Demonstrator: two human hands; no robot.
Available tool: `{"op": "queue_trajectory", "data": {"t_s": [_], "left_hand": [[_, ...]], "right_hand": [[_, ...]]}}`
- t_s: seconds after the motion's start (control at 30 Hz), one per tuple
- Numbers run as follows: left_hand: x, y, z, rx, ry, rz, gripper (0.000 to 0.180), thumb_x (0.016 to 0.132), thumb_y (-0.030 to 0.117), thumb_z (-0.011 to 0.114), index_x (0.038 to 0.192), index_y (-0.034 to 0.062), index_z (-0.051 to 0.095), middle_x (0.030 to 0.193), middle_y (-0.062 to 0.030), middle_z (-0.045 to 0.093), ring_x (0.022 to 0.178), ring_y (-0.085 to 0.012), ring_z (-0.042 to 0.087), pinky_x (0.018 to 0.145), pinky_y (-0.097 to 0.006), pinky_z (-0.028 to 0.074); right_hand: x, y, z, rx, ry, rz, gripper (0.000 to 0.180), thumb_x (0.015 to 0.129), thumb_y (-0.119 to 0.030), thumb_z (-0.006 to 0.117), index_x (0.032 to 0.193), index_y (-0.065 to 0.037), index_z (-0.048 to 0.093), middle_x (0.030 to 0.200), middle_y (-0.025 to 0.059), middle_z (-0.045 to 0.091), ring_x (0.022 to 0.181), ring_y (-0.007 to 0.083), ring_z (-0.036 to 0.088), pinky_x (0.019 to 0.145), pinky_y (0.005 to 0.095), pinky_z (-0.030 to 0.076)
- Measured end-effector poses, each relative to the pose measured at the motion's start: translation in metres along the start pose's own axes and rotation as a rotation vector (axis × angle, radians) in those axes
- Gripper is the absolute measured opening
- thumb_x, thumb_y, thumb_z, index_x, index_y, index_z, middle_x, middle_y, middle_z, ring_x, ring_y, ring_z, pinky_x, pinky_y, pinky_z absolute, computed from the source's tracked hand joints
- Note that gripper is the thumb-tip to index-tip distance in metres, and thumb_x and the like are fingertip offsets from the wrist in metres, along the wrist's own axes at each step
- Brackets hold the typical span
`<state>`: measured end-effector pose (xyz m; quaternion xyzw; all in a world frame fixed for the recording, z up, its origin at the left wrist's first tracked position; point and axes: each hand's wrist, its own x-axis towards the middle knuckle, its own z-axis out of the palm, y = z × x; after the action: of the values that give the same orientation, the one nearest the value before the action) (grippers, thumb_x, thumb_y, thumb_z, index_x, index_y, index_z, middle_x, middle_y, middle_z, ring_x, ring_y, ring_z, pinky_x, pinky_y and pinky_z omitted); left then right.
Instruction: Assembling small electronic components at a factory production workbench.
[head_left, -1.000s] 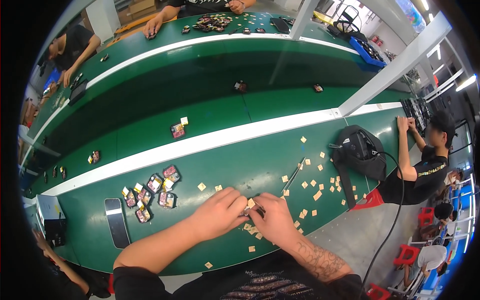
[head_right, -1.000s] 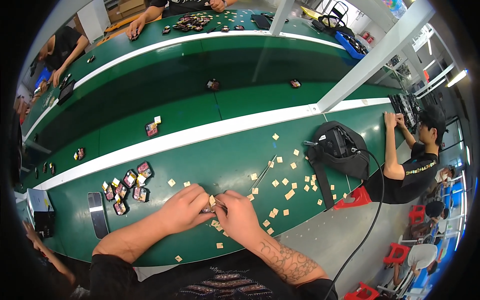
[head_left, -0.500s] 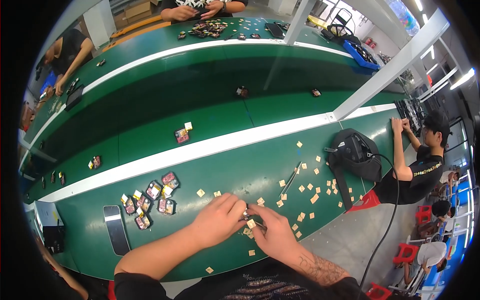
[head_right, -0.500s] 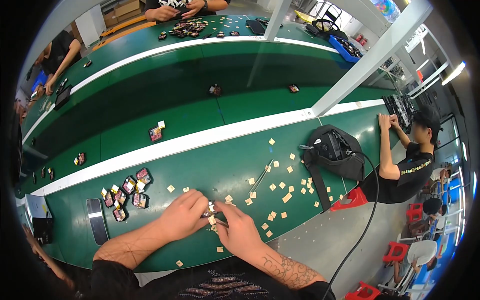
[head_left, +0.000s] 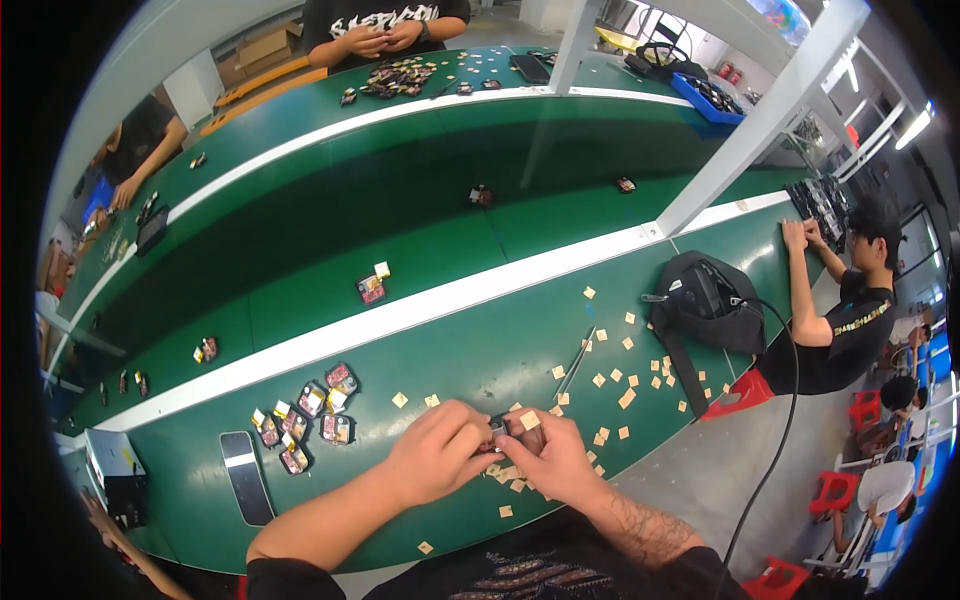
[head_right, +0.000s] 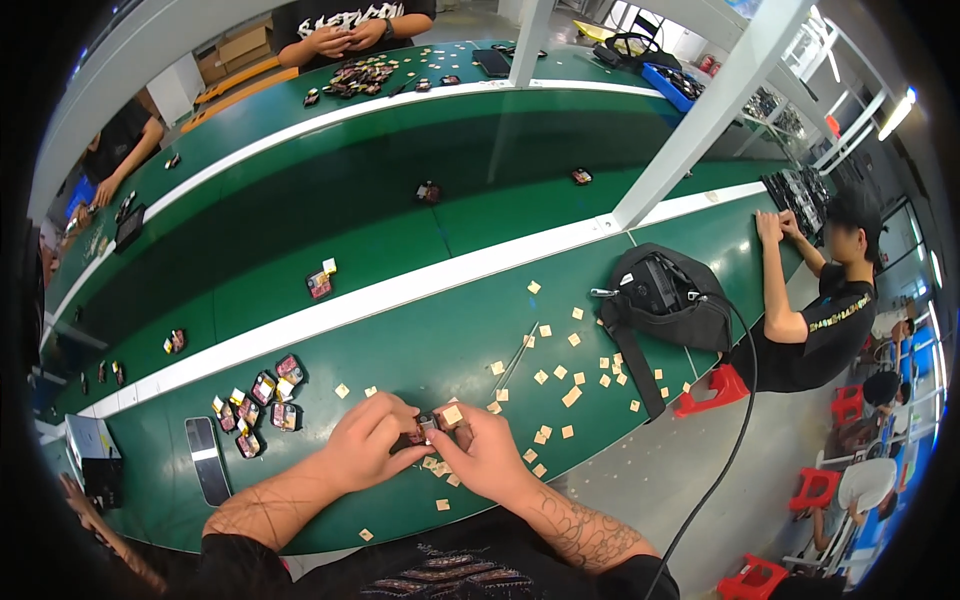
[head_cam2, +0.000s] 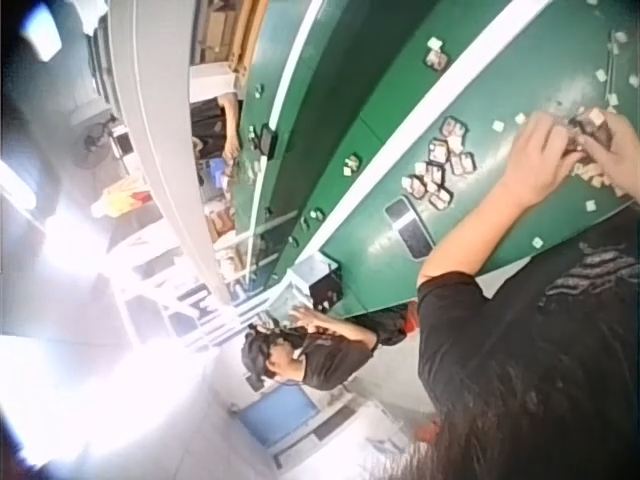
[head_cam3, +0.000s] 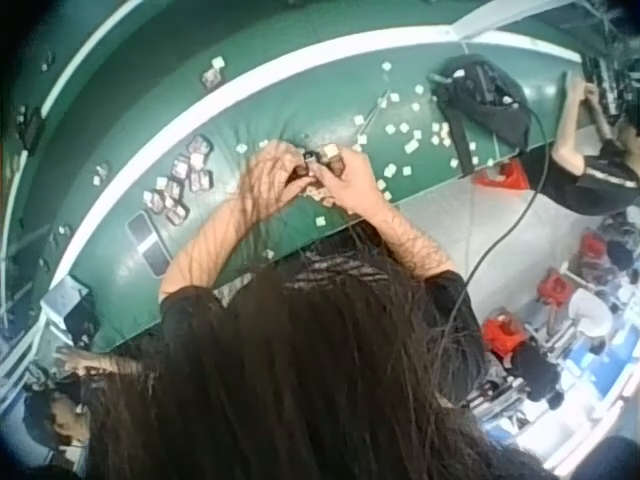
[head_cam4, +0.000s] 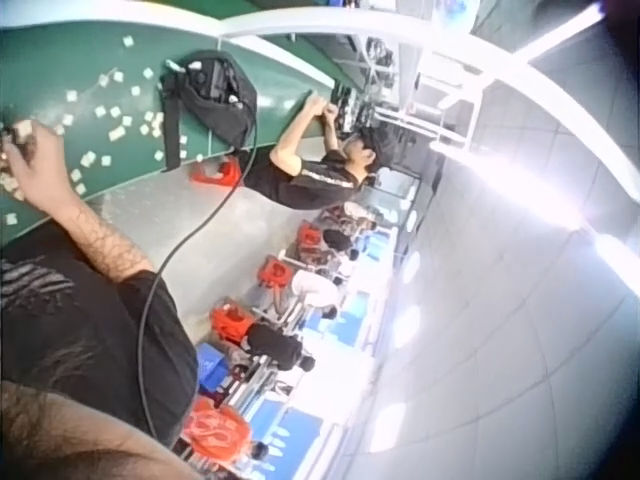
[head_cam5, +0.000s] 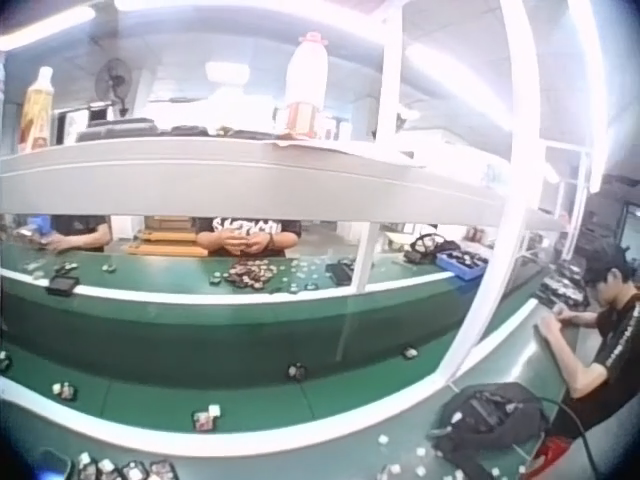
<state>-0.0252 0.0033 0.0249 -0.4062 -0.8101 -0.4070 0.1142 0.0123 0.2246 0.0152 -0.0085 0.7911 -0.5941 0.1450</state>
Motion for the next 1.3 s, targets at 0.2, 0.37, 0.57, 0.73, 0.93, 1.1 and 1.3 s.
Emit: {"op": "queue_trajectory", "data": {"t_s": [0.2, 0.37, 0.57, 0.73, 0.93, 1.1, 1.3], "left_hand": [[0.000, 0.002, -0.001, -0.628, -0.239, -0.721, 0.033, 0.099, 0.006, 0.079, 0.123, 0.0032, 0.057, 0.106, -0.0084, 0.074, 0.085, -0.0105, 0.070, 0.068, -0.028, 0.054], [0.006, 0.001, 0.000, -0.727, -0.210, -0.703, 0.024, 0.103, 0.003, 0.074, 0.121, 0.0020, 0.058, 0.102, -0.0082, 0.077, 0.094, -0.0095, 0.073, 0.073, -0.025, 0.056], [0.016, -0.051, -0.051, -0.185, 0.080, -0.872, 0.019, 0.100, 0.000, 0.071, 0.113, 0.0027, 0.057, 0.088, -0.0099, 0.075, 0.074, -0.0135, 0.070, 0.064, -0.031, 0.054], [0.019, -0.147, -0.108, 0.259, 0.248, -0.845, 0.016, 0.095, 0.006, 0.075, 0.104, -0.0002, 0.063, 0.072, -0.0123, 0.069, 0.067, -0.0196, 0.068, 0.064, -0.036, 0.052], [0.034, -0.174, -0.129, 0.817, -0.012, -0.843, 0.032, 0.099, 0.029, 0.073, 0.116, 0.0017, 0.068, 0.088, -0.0172, 0.076, 0.085, -0.0386, 0.075, 0.077, -0.049, 0.060], [0.066, -0.130, -0.097, 0.735, -0.052, -0.641, 0.049, 0.093, 0.034, 0.079, 0.130, 0.0047, 0.066, 0.126, -0.0224, 0.068, 0.123, -0.0434, 0.064, 0.098, -0.053, 0.055], [0.072, -0.134, -0.068, 0.434, -0.081, -0.547, 0.063, 0.090, 0.022, 0.084, 0.143, 0.0031, 0.056, 0.130, -0.0230, 0.064, 0.126, -0.0448, 0.061, 0.108, -0.049, 0.051]], "right_hand": [[0.000, -0.013, -0.007, 0.008, 0.074, -0.180, 0.016, 0.099, -0.008, 0.077, 0.113, 0.001, 0.075, 0.074, 0.0008, 0.061, 0.060, 0.0049, 0.045, 0.053, 0.0284, 0.035], [-0.001, -0.015, -0.009, 0.003, 0.036, -0.219, 0.019, 0.098, -0.009, 0.077, 0.116, -0.001, 0.075, 0.091, 0.0073, 0.071, 0.061, 0.0102, 0.052, 0.055, 0.0294, 0.040], [-0.004, -0.004, -0.025, -0.098, 0.150, -0.383, 0.032, 0.098, -0.012, 0.077, 0.128, -0.003, 0.070, 0.103, 0.0120, 0.070, 0.071, 0.0213, 0.066, 0.067, 0.0332, 0.055], [-0.012, -0.002, -0.028, -0.110, 0.149, -0.415, 0.028, 0.100, -0.014, 0.074, 0.125, -0.003, 0.069, 0.101, 0.0126, 0.069, 0.080, 0.0306, 0.073, 0.071, 0.0390, 0.059], [-0.023, 0.007, -0.034, -0.263, 0.126, -0.424, 0.012, 0.103, -0.008, 0.066, 0.113, -0.002, 0.071, 0.099, 0.0157, 0.067, 0.085, 0.0413, 0.069, 0.072, 0.0450, 0.056], [-0.023, 0.021, -0.042, -0.283, 0.198, -0.459, 0.010, 0.104, -0.011, 0.066, 0.111, -0.004, 0.068, 0.095, 0.0152, 0.069, 0.080, 0.0407, 0.069, 0.067, 0.0462, 0.055], [-0.019, 0.010, -0.033, -0.340, 0.097, -0.457, 0.012, 0.106, -0.018, 0.066, 0.105, -0.007, 0.065, 0.084, 0.0142, 0.071, 0.074, 0.0405, 0.069, 0.062, 0.0479, 0.053]]}}
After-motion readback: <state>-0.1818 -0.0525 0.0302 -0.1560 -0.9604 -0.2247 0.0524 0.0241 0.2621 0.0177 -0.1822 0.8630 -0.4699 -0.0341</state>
